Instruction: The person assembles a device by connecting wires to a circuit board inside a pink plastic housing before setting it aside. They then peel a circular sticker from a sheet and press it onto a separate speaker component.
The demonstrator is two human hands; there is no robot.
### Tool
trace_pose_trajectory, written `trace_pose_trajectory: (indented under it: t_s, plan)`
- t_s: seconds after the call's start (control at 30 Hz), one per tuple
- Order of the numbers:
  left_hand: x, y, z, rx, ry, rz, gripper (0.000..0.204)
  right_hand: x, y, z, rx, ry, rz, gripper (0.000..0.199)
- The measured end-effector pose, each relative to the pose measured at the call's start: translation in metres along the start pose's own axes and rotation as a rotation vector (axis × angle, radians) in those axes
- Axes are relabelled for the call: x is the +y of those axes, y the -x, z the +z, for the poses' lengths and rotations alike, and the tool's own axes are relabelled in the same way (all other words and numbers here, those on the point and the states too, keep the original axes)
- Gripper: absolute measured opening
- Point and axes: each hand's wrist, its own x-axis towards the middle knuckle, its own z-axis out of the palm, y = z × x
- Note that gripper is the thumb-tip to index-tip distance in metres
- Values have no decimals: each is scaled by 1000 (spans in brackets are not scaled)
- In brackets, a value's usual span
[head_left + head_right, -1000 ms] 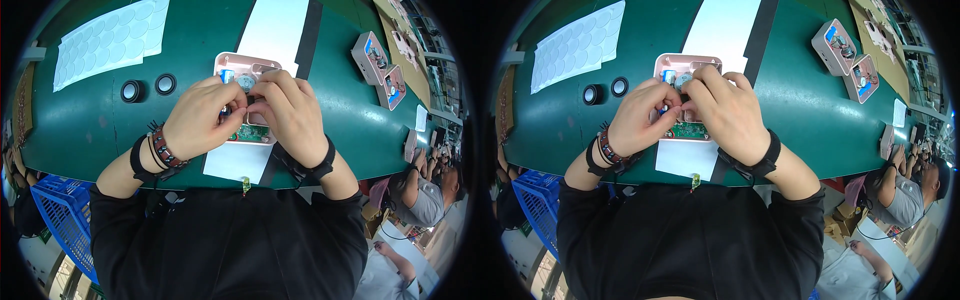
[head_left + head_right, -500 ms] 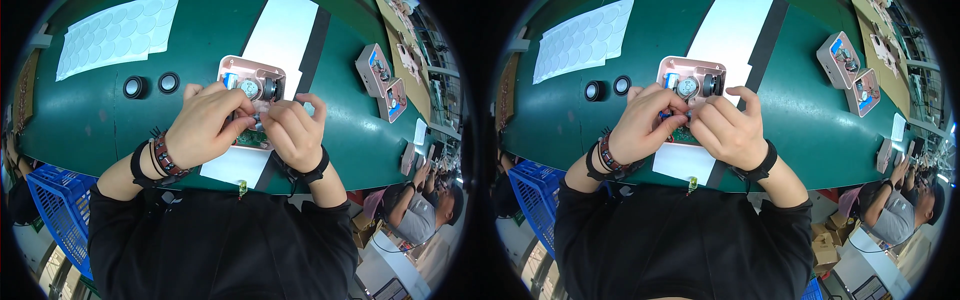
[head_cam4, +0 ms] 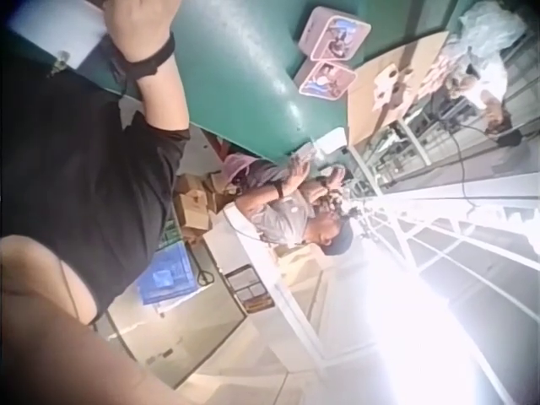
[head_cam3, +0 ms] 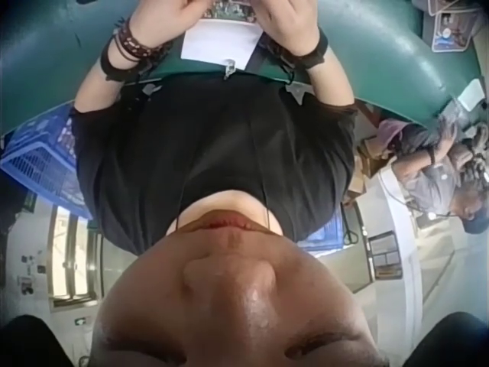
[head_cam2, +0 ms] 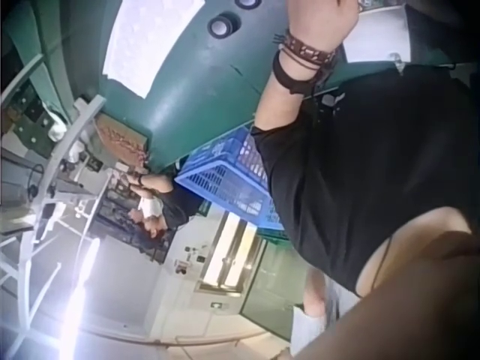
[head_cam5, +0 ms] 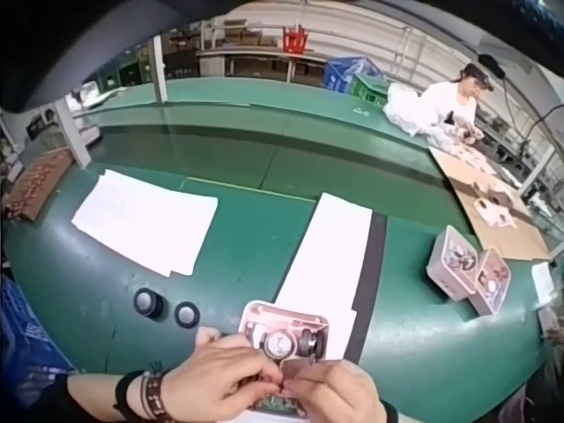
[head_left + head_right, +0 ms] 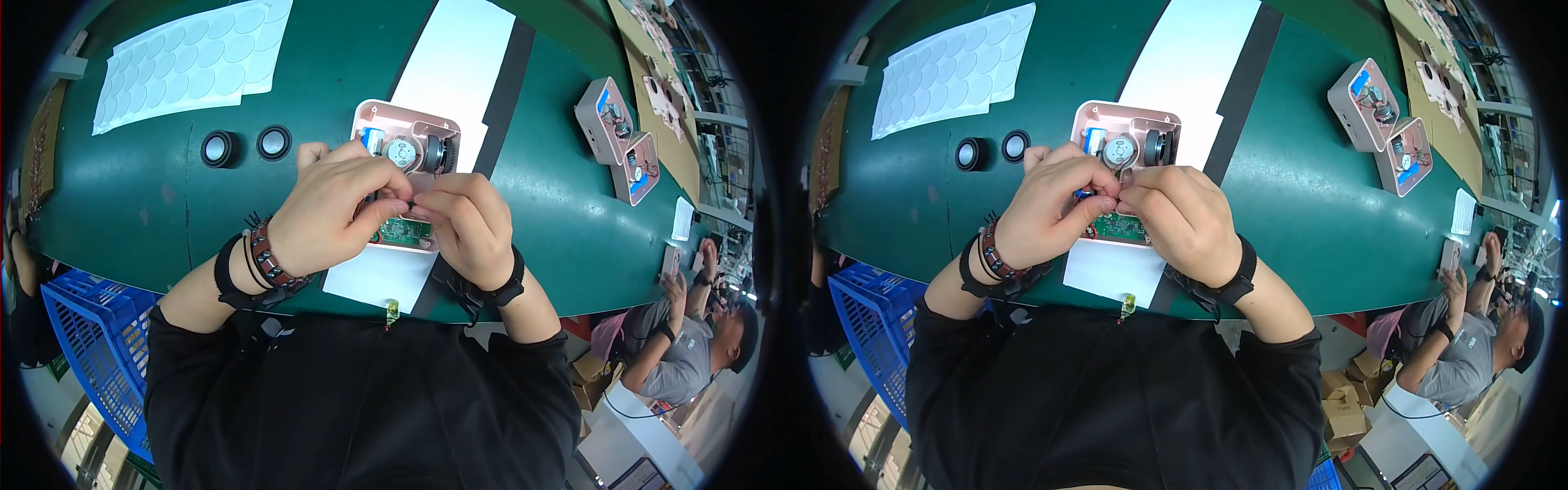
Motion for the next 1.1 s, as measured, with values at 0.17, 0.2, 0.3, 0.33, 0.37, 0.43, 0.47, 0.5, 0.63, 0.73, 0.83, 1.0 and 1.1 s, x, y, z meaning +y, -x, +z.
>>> trace_pose_trajectory:
  t_s: [0.17, 0.2, 0.3, 0.33, 0.37, 0.43, 0.47, 0.5, 0.63, 0.73, 0.83, 1.0, 1.1]
  plan:
    - [1, -1, 0, -4, 19, 9, 5, -1, -2, -1, -2, -23, 43, 23]
    - [2, -1, 0, -5, 16, 9, 5, 0, -2, -1, -7, -22, 48, 23]
    - [7, 0, -1, 39, -59, 18, 6, -1, 0, -2, -27, -5, 36, 27]
    - [8, -1, -1, 62, -96, 23, 7, -1, 2, -2, -42, 13, 20, 30]
    - [8, 0, 0, 64, -97, 23, 7, -1, 3, -2, -58, 32, 4, 33]
    - [6, 1, 2, 86, -119, 4, 8, -1, 4, -1, -59, 27, 22, 34]
    - [5, 1, 2, 96, -130, -5, 8, -1, 4, -1, -61, 22, 43, 35]
    - [6, 1, 3, 94, -130, -4, 8, -2, 5, 0, -63, 18, 66, 36]
    - [6, 3, 5, 123, -181, 36, 8, -6, 5, 0, -61, -42, 192, 33]
    - [5, 4, 6, 161, -190, 47, 8, -3, 3, 1, -42, -12, 175, 24]
    - [7, 4, 6, 203, -260, 93, 8, -2, 2, 0, -48, 28, 165, 20]
    - [10, 3, 7, 257, -432, 190, 9, -2, -1, -3, -92, 162, 136, 19]
    - [10, 2, 4, 192, -307, 122, 9, -4, 0, -1, -93, 207, 116, 19]
